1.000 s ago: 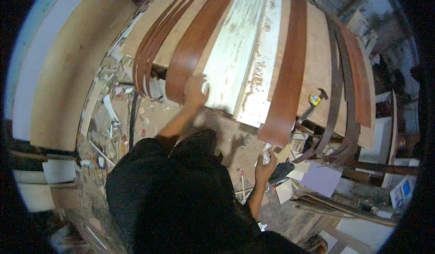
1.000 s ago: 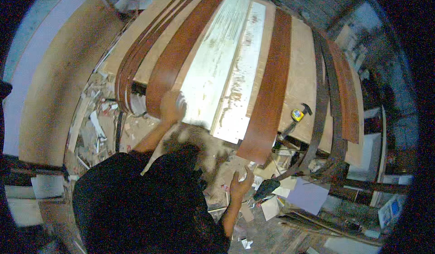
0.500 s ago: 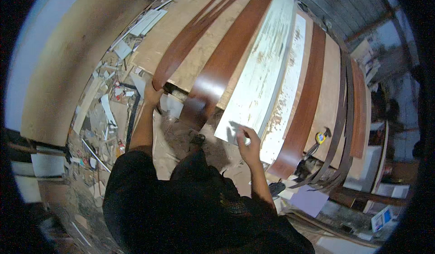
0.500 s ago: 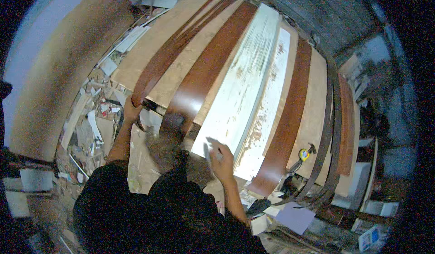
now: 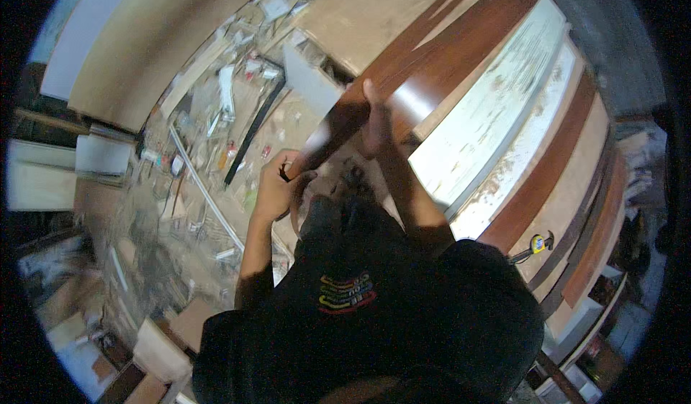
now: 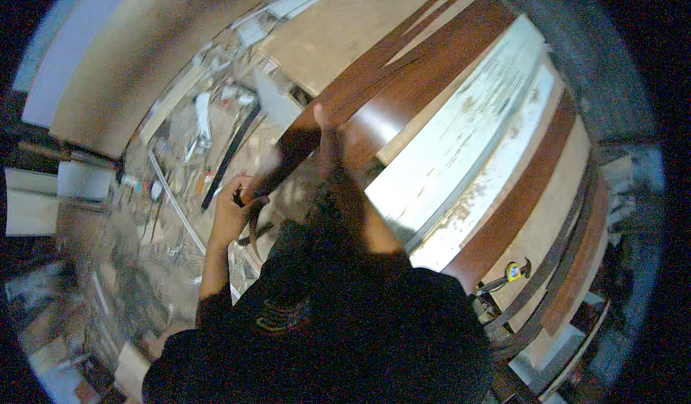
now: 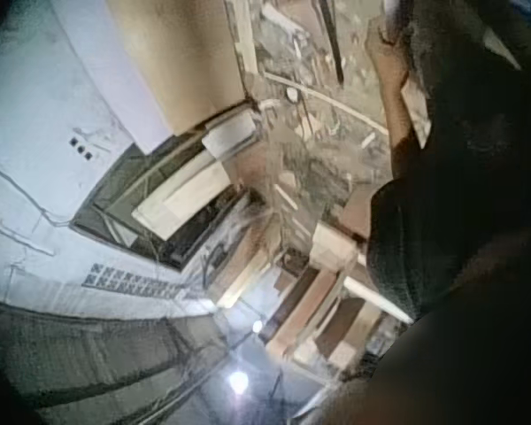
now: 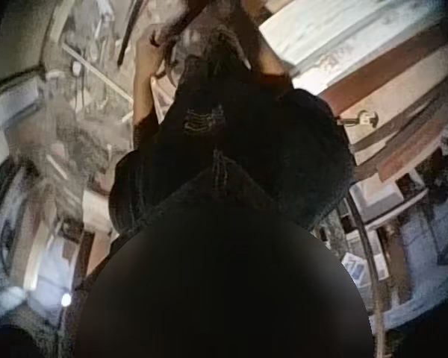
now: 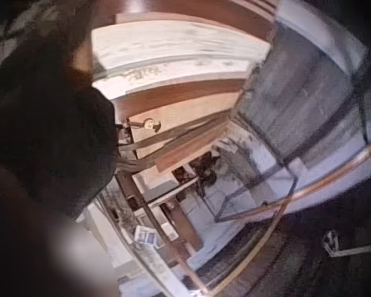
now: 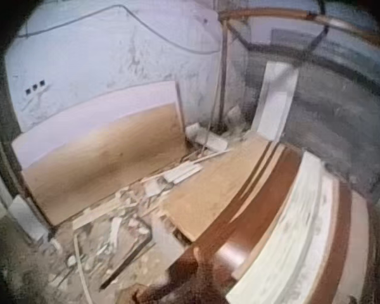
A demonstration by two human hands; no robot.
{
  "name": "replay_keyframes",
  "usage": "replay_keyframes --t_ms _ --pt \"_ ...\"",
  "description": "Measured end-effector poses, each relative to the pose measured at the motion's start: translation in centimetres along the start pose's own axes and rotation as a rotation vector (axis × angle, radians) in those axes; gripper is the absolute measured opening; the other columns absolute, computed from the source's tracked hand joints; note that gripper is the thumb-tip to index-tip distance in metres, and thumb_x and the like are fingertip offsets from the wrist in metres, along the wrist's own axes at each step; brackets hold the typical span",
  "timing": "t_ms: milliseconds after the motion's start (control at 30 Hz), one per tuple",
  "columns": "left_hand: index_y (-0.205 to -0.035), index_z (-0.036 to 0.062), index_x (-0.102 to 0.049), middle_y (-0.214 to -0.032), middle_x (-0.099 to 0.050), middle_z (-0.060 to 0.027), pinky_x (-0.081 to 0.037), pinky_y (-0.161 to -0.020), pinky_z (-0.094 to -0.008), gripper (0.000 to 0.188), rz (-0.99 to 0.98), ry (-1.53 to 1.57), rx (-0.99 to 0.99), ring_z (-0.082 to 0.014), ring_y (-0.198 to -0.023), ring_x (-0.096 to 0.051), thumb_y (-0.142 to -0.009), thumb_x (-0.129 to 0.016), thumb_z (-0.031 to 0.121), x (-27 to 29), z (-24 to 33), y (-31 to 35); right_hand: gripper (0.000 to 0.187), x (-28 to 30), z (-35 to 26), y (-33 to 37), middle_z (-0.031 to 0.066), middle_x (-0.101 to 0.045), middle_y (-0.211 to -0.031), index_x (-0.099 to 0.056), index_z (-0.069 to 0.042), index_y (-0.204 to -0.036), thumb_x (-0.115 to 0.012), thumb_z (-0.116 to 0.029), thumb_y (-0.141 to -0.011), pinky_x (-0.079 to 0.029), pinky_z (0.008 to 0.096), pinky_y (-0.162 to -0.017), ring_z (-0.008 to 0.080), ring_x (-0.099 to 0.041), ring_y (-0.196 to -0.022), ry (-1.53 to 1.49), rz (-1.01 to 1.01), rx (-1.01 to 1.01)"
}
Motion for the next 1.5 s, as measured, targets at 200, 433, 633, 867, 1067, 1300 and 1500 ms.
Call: replay_keyframes --t_ms 200,433,633,867,1067,1300,1500 --pt "-0.105 0.0022 -0.062 -0.09 -0.071 -0.0033 -0.051 -0.07 -0.0253 0.022 -0.022 0.326 0.171 -0.0069 -0.077 -0.063 -0.089 -0.077 0.004 1.9 0.1 4.3 0.032 -2.5 -1.5 5.8 -0.0001 -0.065 -0.102 -0.06 -0.009 -0.117 -0.07 -0.032 -0.097 -0.052 0.0344 -0.088 0.0144 -0.062 -0.097 0.363 -0.085 -0.045" --pt "-0.094 0.0036 -0.07 -0.077 -0.07 0.0 -0.045 -0.056 -0.0216 0.017 -0.086 0.306 0.22 -0.0049 -0.066 -0.06 -0.086 -0.083 0.013 4.6 1.7 4.3 0.019 -3.4 -2.8 7.3 -0.0026 -0.064 -0.102 -0.063 -0.011 -0.111 -0.072 -0.016 -0.095 -0.052 0.0311 -0.086 0.0117 -0.062 -0.096 0.122 -0.156 -0.107" --pt "-0.095 0.0033 -0.077 -0.071 -0.067 0.0029 -0.039 -0.052 -0.0228 0.02 -0.152 0.211 0.258 -0.0031 -0.058 -0.053 -0.087 -0.082 0.021 5.2 1.8 2.9 0.024 -4.6 -4.3 7.6 -0.0015 -0.066 -0.103 -0.064 -0.011 -0.113 -0.074 -0.009 -0.091 -0.053 0.0285 -0.082 0.0118 -0.063 -0.096 0.178 -0.222 -0.126" --pt "-0.099 0.0018 -0.076 -0.083 -0.069 0.003 -0.044 -0.07 -0.0255 0.034 -0.199 0.184 0.247 -0.0053 -0.077 -0.058 -0.09 -0.08 0.034 5.3 1.1 1.4 0.025 -3.0 -5.7 7.5 0.0 -0.066 -0.108 -0.064 -0.01 -0.114 -0.074 -0.008 -0.091 -0.052 0.0326 -0.088 0.0136 -0.062 -0.101 0.52 -0.148 0.198" --pt "-0.127 -0.0033 -0.06 -0.105 -0.07 -0.0095 -0.05 -0.084 -0.0333 0.069 -0.234 -0.022 0.084 -0.0153 -0.096 -0.063 -0.076 -0.088 0.035 -0.4 4.8 3.0 0.049 -4.7 -0.2 6.9 0.014 -0.063 -0.127 -0.05 -0.001 -0.137 -0.062 -0.032 -0.1 -0.047 0.0453 -0.104 0.0247 -0.061 -0.117 -0.083 -0.205 -0.182" --pt "-0.111 -0.0006 -0.058 -0.096 -0.064 -0.0131 -0.049 -0.08 -0.0326 0.059 0.308 -0.268 0.266 -0.0181 -0.089 -0.06 -0.07 -0.093 0.025 1.0 4.5 9.2 0.052 -13.8 1.8 11.6 0.0242 -0.056 -0.136 -0.035 -0.004 -0.148 -0.051 -0.03 -0.105 -0.049 0.0503 -0.102 0.0304 -0.063 -0.114 -0.071 -0.372 -0.175" --pt "-0.106 0.0047 -0.059 -0.099 -0.063 -0.0029 -0.048 -0.082 -0.0303 0.05 0.422 0.011 0.115 -0.0129 -0.09 -0.058 -0.072 -0.093 0.018 6.9 4.9 16.9 0.083 -18.5 2.9 17.5 0.0275 -0.051 -0.144 -0.017 -0.003 -0.157 -0.064 -0.038 -0.099 -0.05 0.0507 -0.105 0.0383 -0.059 -0.126 -0.033 -0.602 -0.274"
Point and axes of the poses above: each hand's wrist, its own y-axis away from the middle knuckle, its own x-axis out of the back of the hand, z = x × y, the point moved 8 cm from there along -y, towards the middle knuckle
